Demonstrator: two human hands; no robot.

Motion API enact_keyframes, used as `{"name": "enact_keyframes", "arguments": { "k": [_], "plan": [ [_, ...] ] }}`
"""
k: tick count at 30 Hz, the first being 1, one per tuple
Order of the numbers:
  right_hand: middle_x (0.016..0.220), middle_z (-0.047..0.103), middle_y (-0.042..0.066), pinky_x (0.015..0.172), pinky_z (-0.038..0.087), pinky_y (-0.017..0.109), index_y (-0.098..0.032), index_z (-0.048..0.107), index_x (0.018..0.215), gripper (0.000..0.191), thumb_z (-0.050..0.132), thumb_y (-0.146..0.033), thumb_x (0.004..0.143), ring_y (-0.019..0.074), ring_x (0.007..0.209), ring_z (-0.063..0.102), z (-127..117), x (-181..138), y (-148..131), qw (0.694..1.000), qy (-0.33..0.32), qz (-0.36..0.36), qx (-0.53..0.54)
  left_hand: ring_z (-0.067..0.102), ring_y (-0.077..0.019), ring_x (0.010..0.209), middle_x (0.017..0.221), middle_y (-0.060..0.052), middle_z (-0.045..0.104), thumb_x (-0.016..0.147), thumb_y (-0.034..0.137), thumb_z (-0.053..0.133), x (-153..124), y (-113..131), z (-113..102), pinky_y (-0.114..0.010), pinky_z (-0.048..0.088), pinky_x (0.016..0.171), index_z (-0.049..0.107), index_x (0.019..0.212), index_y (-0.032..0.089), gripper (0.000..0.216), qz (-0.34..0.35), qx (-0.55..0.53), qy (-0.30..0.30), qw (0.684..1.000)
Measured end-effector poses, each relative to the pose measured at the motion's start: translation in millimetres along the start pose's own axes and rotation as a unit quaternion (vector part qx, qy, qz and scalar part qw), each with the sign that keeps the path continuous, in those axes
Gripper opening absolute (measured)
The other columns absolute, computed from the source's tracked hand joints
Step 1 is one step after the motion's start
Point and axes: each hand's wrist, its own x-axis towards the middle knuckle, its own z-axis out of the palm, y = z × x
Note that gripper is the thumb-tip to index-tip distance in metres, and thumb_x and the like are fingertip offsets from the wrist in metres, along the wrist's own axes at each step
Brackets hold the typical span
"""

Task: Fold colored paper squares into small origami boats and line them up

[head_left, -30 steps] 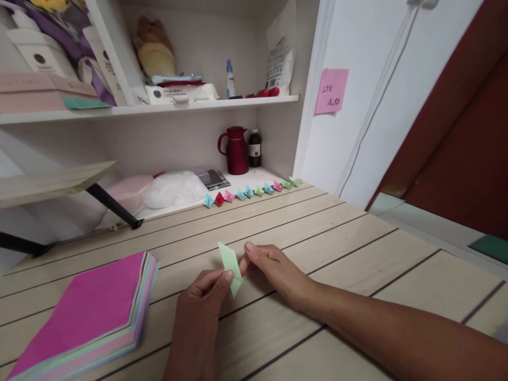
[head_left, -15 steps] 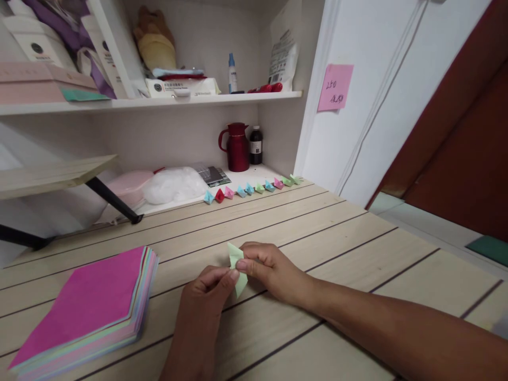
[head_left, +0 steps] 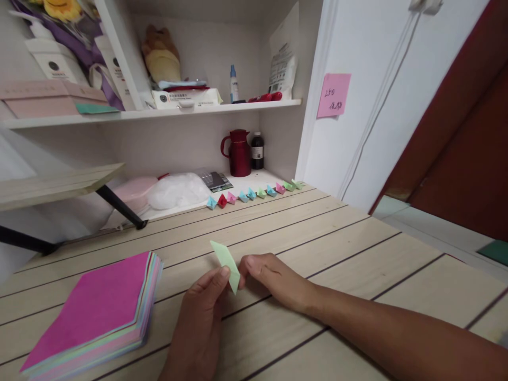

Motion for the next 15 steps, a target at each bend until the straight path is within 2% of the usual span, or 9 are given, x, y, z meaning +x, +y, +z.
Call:
{"name": "enact_keyframes", "arguments": {
  "k": [4, 9, 15],
  "plan": [
    [0.062, 0.049, -0.003, 0.056, 0.035, 0.021, -0.015, 0.062, 0.073, 0.044, 0.053, -0.055, 0.09, 0.0101, 0.059, 0.043, 2.9, -1.3, 4.5, 0.999, -0.004, 0.037, -0.017, 0.054, -0.0138, 0.065, 0.064, -0.001, 0.065, 0.063, 0.033, 0.081, -0.5, -4.0, 0.0, -0.028, 0.045, 0.07, 0.074, 0.07, 0.015, 0.021, -0.008, 0.02, 0.024, 0.999],
    [0.066, 0.056, -0.001, 0.062, 0.039, 0.023, -0.015, 0.064, 0.07, 0.041, 0.057, -0.051, 0.088, 0.0119, 0.064, 0.048, 7.1, -0.6, 7.6, 0.999, 0.014, 0.035, 0.006, 0.051, -0.0129, 0.065, 0.063, 0.001, 0.062, 0.063, 0.034, 0.08, -0.6, -4.7, -0.8, -0.026, 0.042, 0.068, 0.07, 0.062, 0.015, 0.021, 0.003, 0.052, 0.026, 0.998],
    [0.069, 0.064, 0.001, 0.068, 0.043, 0.025, -0.015, 0.065, 0.069, 0.042, 0.058, -0.051, 0.087, 0.0137, 0.067, 0.055, 9.5, 3.0, 8.5, 0.999, 0.003, 0.037, 0.03, 0.052, -0.0154, 0.071, 0.065, -0.001, 0.061, 0.068, 0.038, 0.076, 2.4, -3.8, -4.3, -0.028, 0.042, 0.072, 0.069, 0.061, 0.014, 0.025, 0.01, 0.054, -0.015, 0.998]
  ]
}}
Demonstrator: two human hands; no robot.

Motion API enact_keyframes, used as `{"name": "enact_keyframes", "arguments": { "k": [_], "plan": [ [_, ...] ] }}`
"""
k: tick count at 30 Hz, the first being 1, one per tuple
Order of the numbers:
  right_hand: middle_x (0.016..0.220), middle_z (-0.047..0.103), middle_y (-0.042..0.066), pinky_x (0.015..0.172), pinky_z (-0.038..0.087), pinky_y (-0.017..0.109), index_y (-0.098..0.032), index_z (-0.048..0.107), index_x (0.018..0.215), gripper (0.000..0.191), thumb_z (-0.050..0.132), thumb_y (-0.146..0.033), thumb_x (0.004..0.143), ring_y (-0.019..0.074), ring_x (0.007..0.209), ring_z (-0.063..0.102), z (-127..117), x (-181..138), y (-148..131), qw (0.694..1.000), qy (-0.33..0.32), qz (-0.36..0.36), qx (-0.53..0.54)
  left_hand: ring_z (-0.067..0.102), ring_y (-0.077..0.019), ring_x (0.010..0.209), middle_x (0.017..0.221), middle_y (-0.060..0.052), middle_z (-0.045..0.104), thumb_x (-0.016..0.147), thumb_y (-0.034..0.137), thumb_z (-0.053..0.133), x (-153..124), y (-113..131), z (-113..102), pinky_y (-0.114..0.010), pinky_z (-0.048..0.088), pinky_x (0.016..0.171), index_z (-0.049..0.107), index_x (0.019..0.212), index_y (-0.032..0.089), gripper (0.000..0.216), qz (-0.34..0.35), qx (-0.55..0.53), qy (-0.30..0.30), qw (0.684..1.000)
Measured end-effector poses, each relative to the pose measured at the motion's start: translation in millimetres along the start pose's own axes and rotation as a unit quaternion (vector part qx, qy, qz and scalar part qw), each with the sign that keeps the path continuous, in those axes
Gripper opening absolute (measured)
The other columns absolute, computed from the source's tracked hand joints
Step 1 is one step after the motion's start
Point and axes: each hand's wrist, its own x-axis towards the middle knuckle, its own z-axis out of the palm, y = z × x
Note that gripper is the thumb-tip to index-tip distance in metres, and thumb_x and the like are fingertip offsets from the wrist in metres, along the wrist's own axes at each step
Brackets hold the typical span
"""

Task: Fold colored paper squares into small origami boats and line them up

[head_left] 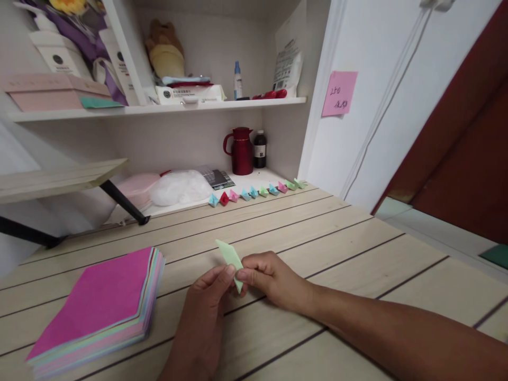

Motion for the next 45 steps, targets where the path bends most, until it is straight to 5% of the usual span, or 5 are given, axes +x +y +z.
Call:
{"name": "enact_keyframes", "arguments": {
  "k": [5, 11, 26, 35, 45],
  "plan": [
    [0.077, 0.064, 0.0, 0.072, 0.046, 0.026, -0.016, 0.066, 0.083, 0.026, 0.074, -0.04, 0.076, 0.0147, 0.075, 0.058, -6, 2, 1, 0.999, 0.028, 0.021, 0.006, 0.057, -0.0175, 0.075, 0.074, -0.002, 0.064, 0.075, 0.041, 0.067, 8, -5, -8, -0.03, 0.043, 0.074, 0.074, 0.075, 0.018, 0.025, 0.059, 0.143, 0.038, 0.987],
    [0.114, 0.063, 0.005, 0.087, 0.048, 0.033, -0.025, 0.057, 0.12, 0.055, 0.079, -0.022, 0.069, 0.0168, 0.096, 0.06, -12, -2, -11, 0.99, 0.121, -0.023, -0.07, 0.061, -0.0183, 0.07, 0.071, 0.0, 0.064, 0.075, 0.027, 0.063, 20, -14, -21, -0.032, 0.042, 0.072, 0.074, 0.067, 0.025, 0.014, 0.288, 0.456, 0.125, 0.833],
    [0.077, 0.069, 0.003, 0.07, 0.047, 0.029, -0.019, 0.069, 0.073, 0.014, 0.074, -0.032, 0.075, 0.0176, 0.076, 0.062, -13, -3, -9, 0.987, 0.137, -0.018, -0.077, 0.059, -0.0217, 0.083, 0.088, -0.002, 0.069, 0.082, 0.019, 0.061, 11, -16, -16, -0.049, 0.029, 0.101, 0.07, 0.072, 0.027, 0.015, 0.425, 0.603, 0.141, 0.66],
    [0.072, 0.065, 0.001, 0.066, 0.041, 0.028, -0.018, 0.07, 0.074, 0.018, 0.074, -0.035, 0.075, 0.0155, 0.07, 0.055, -12, -6, -12, 0.988, 0.129, 0.001, -0.084, 0.062, -0.0193, 0.082, 0.083, 0.001, 0.068, 0.081, 0.018, 0.061, 11, -16, -16, -0.048, 0.026, 0.105, 0.07, 0.074, 0.028, 0.015, 0.402, 0.566, 0.102, 0.712],
    [0.071, 0.066, 0.0, 0.074, 0.041, 0.028, -0.016, 0.065, 0.071, 0.031, 0.085, -0.039, 0.063, 0.0146, 0.071, 0.057, -14, 2, -2, 0.955, 0.196, 0.064, 0.215, 0.062, -0.0186, 0.075, 0.086, -0.002, 0.067, 0.058, 0.036, 0.079, 17, -27, -8, -0.033, 0.049, 0.074, 0.065, 0.106, 0.021, 0.053, 0.197, 0.229, 0.179, 0.936]
  ]
}}
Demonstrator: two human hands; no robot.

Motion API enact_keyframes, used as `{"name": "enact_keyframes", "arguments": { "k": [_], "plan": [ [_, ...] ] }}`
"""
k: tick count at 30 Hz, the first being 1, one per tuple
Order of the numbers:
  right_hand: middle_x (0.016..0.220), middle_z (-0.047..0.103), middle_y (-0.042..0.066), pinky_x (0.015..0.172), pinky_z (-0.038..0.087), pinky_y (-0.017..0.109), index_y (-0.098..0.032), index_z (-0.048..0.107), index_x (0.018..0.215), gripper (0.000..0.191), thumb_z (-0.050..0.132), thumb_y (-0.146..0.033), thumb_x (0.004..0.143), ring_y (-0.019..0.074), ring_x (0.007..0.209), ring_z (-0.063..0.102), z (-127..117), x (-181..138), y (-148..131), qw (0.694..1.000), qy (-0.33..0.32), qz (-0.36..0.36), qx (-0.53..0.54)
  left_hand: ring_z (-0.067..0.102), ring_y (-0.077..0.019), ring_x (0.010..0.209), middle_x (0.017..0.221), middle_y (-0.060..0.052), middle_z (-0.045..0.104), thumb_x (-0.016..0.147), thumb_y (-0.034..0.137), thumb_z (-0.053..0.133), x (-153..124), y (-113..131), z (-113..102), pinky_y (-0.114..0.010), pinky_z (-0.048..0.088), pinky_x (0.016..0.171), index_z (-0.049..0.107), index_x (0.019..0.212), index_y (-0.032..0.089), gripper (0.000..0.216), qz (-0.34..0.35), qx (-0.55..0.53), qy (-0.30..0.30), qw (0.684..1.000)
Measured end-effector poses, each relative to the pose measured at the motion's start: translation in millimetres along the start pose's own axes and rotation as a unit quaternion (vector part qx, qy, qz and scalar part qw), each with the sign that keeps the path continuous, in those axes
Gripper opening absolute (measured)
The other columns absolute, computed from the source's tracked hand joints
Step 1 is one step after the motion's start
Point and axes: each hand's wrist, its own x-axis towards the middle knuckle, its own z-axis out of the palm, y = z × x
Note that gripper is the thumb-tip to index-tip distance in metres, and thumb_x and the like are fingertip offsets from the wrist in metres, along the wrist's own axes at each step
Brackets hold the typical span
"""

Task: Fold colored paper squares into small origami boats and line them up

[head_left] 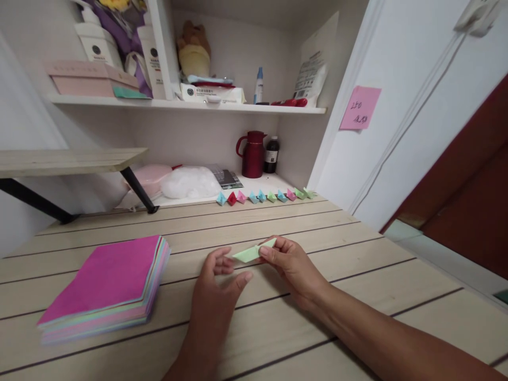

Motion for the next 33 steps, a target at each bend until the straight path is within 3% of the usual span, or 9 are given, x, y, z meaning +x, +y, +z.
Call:
{"name": "enact_keyframes", "arguments": {
  "k": [4, 7, 14, 20, 27, 33],
  "plan": [
    [0.069, 0.065, 0.0, 0.07, 0.039, 0.026, -0.016, 0.066, 0.073, 0.026, 0.084, -0.033, 0.066, 0.0129, 0.07, 0.054, 4, -5, 1, 0.999, -0.034, -0.004, 0.006, 0.058, -0.0164, 0.069, 0.071, 0.0, 0.066, 0.065, 0.039, 0.074, -3, 4, 0, -0.028, 0.044, 0.069, 0.07, 0.084, 0.02, 0.028, -0.045, -0.033, -0.054, 0.997],
    [0.068, 0.064, -0.001, 0.069, 0.038, 0.026, -0.016, 0.066, 0.071, 0.026, 0.084, -0.033, 0.066, 0.0124, 0.068, 0.052, 7, -7, 1, 0.999, -0.039, 0.001, 0.006, 0.055, -0.0158, 0.067, 0.064, 0.001, 0.063, 0.069, 0.041, 0.071, -4, 10, -3, -0.025, 0.041, 0.066, 0.069, 0.07, 0.019, 0.022, -0.049, -0.032, -0.06, 0.996],
    [0.068, 0.066, 0.0, 0.07, 0.039, 0.025, -0.015, 0.066, 0.071, 0.027, 0.085, -0.033, 0.064, 0.0123, 0.068, 0.055, 6, -5, 1, 0.999, -0.034, 0.026, 0.026, 0.058, -0.0179, 0.073, 0.075, 0.0, 0.067, 0.074, 0.036, 0.067, -6, 24, -9, -0.026, 0.041, 0.071, 0.069, 0.077, 0.022, 0.015, 0.009, 0.026, -0.085, 0.996],
    [0.067, 0.068, 0.002, 0.069, 0.04, 0.024, -0.014, 0.066, 0.07, 0.028, 0.085, -0.033, 0.064, 0.0114, 0.065, 0.057, 7, -6, 2, 0.998, -0.03, 0.036, 0.035, 0.056, -0.0164, 0.071, 0.068, 0.002, 0.061, 0.08, 0.037, 0.061, -4, 27, -15, -0.025, 0.04, 0.071, 0.064, 0.067, 0.022, 0.02, 0.07, 0.071, -0.124, 0.987],
    [0.067, 0.069, 0.002, 0.07, 0.043, 0.023, -0.014, 0.066, 0.069, 0.027, 0.086, -0.031, 0.063, 0.012, 0.066, 0.06, 7, -4, 3, 0.997, -0.016, 0.04, 0.067, 0.059, -0.0176, 0.071, 0.069, 0.0, 0.069, 0.088, 0.045, 0.051, -5, 25, -15, -0.027, 0.044, 0.073, 0.07, 0.074, 0.022, 0.033, -0.009, 0.019, -0.136, 0.99],
    [0.066, 0.069, 0.003, 0.069, 0.043, 0.024, -0.013, 0.065, 0.068, 0.03, 0.087, -0.032, 0.06, 0.0129, 0.065, 0.06, 7, -3, 3, 0.996, -0.01, 0.046, 0.072, 0.061, -0.0196, 0.07, 0.065, -0.002, 0.069, 0.087, 0.048, 0.049, -4, 26, -10, -0.03, 0.044, 0.075, 0.069, 0.066, 0.02, 0.04, -0.048, -0.025, -0.14, 0.989]
  ]
}}
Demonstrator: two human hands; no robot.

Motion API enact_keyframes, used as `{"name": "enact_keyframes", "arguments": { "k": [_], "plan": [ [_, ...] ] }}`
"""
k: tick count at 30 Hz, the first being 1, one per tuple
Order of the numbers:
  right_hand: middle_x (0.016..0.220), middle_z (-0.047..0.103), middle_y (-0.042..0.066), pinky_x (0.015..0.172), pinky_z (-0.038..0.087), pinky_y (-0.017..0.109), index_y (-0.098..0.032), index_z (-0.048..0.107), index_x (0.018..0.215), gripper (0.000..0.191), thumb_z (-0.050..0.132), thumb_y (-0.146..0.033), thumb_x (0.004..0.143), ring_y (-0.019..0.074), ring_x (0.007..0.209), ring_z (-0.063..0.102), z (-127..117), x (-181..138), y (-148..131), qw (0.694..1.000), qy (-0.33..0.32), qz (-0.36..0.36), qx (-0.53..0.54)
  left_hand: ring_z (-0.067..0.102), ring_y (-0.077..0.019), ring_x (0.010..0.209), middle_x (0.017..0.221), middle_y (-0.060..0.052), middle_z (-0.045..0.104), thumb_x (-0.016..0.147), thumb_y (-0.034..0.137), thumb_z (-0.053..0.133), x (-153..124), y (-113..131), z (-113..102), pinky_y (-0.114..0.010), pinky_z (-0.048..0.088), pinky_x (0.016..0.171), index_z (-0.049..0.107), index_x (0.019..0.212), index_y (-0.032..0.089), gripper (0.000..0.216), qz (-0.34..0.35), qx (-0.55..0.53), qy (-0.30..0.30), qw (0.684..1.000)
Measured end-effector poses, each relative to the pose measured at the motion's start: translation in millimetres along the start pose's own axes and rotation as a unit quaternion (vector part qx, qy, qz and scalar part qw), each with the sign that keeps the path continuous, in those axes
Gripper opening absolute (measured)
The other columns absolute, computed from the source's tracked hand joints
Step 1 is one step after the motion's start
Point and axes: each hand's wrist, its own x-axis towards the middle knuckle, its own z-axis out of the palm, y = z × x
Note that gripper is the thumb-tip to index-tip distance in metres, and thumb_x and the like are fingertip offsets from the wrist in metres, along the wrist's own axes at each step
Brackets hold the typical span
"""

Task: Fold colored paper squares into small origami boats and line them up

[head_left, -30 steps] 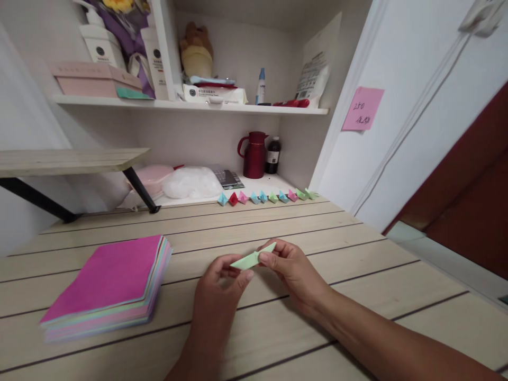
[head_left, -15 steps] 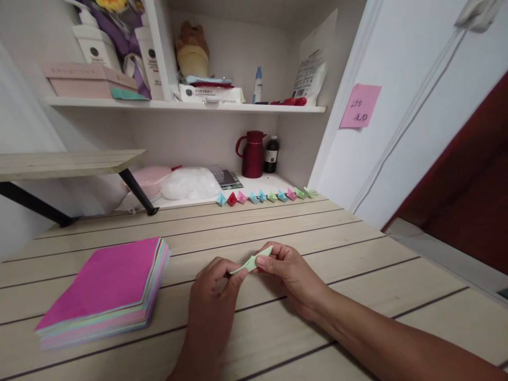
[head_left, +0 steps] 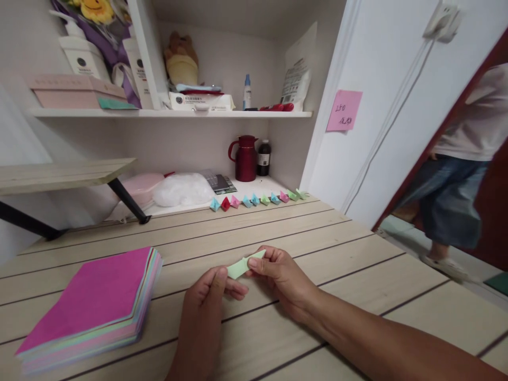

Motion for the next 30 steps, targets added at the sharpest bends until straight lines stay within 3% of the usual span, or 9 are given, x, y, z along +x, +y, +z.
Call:
{"name": "enact_keyframes", "arguments": {
  "k": [6, 10, 13, 16, 19, 22, 25, 27, 30],
  "plan": [
    [0.065, 0.068, 0.002, 0.069, 0.042, 0.025, -0.014, 0.065, 0.066, 0.03, 0.086, -0.034, 0.061, 0.0124, 0.065, 0.058, 2, 0, 4, 0.999, -0.017, -0.008, -0.037, 0.06, -0.0207, 0.069, 0.057, -0.005, 0.067, 0.084, 0.058, 0.049, 3, -9, -4, -0.033, 0.042, 0.077, 0.062, 0.054, 0.019, 0.052, -0.041, -0.027, 0.042, 0.998],
    [0.077, 0.069, 0.003, 0.072, 0.044, 0.028, -0.017, 0.067, 0.071, 0.018, 0.079, -0.03, 0.072, 0.016, 0.075, 0.061, -2, 1, 3, 0.981, 0.003, -0.119, -0.155, 0.061, -0.0192, 0.052, 0.062, -0.007, 0.072, 0.079, 0.067, 0.051, 11, -18, -4, -0.034, 0.047, 0.063, 0.065, 0.098, 0.012, 0.06, -0.059, -0.144, 0.09, 0.984],
    [0.092, 0.068, 0.006, 0.081, 0.046, 0.031, -0.019, 0.07, 0.078, 0.003, 0.07, -0.02, 0.08, 0.0188, 0.09, 0.062, -6, -4, -4, 0.901, 0.011, -0.299, -0.314, 0.063, -0.0196, 0.05, 0.069, -0.01, 0.075, 0.074, 0.072, 0.055, 15, -23, -3, -0.036, 0.049, 0.062, 0.058, 0.119, 0.007, 0.079, -0.075, -0.186, 0.095, 0.975],
    [0.098, 0.066, 0.007, 0.078, 0.047, 0.031, -0.02, 0.071, 0.087, 0.017, 0.058, -0.01, 0.086, 0.0177, 0.091, 0.061, -5, -14, -10, 0.774, -0.019, -0.45, -0.445, 0.067, -0.0226, 0.059, 0.07, -0.015, 0.074, 0.074, 0.077, 0.05, 14, -25, 3, -0.036, 0.05, 0.064, 0.07, 0.089, 0.006, 0.076, -0.121, -0.227, -0.016, 0.966],
    [0.1, 0.066, 0.008, 0.075, 0.045, 0.033, -0.019, 0.069, 0.087, 0.018, 0.054, -0.009, 0.087, 0.0178, 0.087, 0.059, -1, -19, -11, 0.669, -0.042, -0.527, -0.522, 0.069, -0.0247, 0.07, 0.073, -0.014, 0.074, 0.071, 0.077, 0.056, 9, -24, 12, -0.036, 0.051, 0.068, 0.072, 0.079, 0.009, 0.07, -0.133, -0.305, -0.089, 0.939],
    [0.103, 0.067, 0.007, 0.075, 0.043, 0.035, -0.019, 0.068, 0.084, 0.014, 0.055, -0.014, 0.087, 0.019, 0.087, 0.058, 2, -18, -9, 0.62, -0.06, -0.54, -0.567, 0.067, -0.0218, 0.073, 0.073, -0.009, 0.072, 0.067, 0.06, 0.074, 4, -24, 17, -0.033, 0.05, 0.072, 0.072, 0.087, 0.012, 0.052, -0.138, -0.332, -0.069, 0.931],
    [0.106, 0.067, 0.006, 0.078, 0.043, 0.037, -0.02, 0.067, 0.084, 0.014, 0.054, -0.015, 0.088, 0.0194, 0.09, 0.058, 3, -15, -6, 0.612, -0.09, -0.52, -0.589, 0.059, -0.0133, 0.058, 0.057, -0.001, 0.063, 0.067, 0.045, 0.079, 1, -24, 15, -0.026, 0.047, 0.063, 0.071, 0.084, 0.013, 0.037, -0.149, -0.306, -0.042, 0.94],
    [0.112, 0.065, 0.006, 0.084, 0.043, 0.038, -0.022, 0.068, 0.088, 0.014, 0.056, -0.015, 0.088, 0.0197, 0.096, 0.057, 3, -14, -6, 0.632, -0.129, -0.493, -0.585, 0.051, -0.0095, 0.051, 0.053, 0.003, 0.056, 0.069, 0.044, 0.077, 1, -24, 12, -0.022, 0.044, 0.057, 0.069, 0.083, 0.014, 0.034, -0.147, -0.283, -0.019, 0.948],
    [0.122, 0.059, 0.007, 0.096, 0.041, 0.04, -0.025, 0.069, 0.1, 0.015, 0.062, -0.022, 0.087, 0.0222, 0.112, 0.054, 1, -14, -8, 0.732, -0.155, -0.416, -0.517, 0.052, -0.0115, 0.055, 0.06, 0.002, 0.058, 0.073, 0.047, 0.07, 3, -23, 6, -0.023, 0.043, 0.057, 0.066, 0.082, 0.016, 0.033, -0.121, -0.222, 0.007, 0.967]
  ]
}}
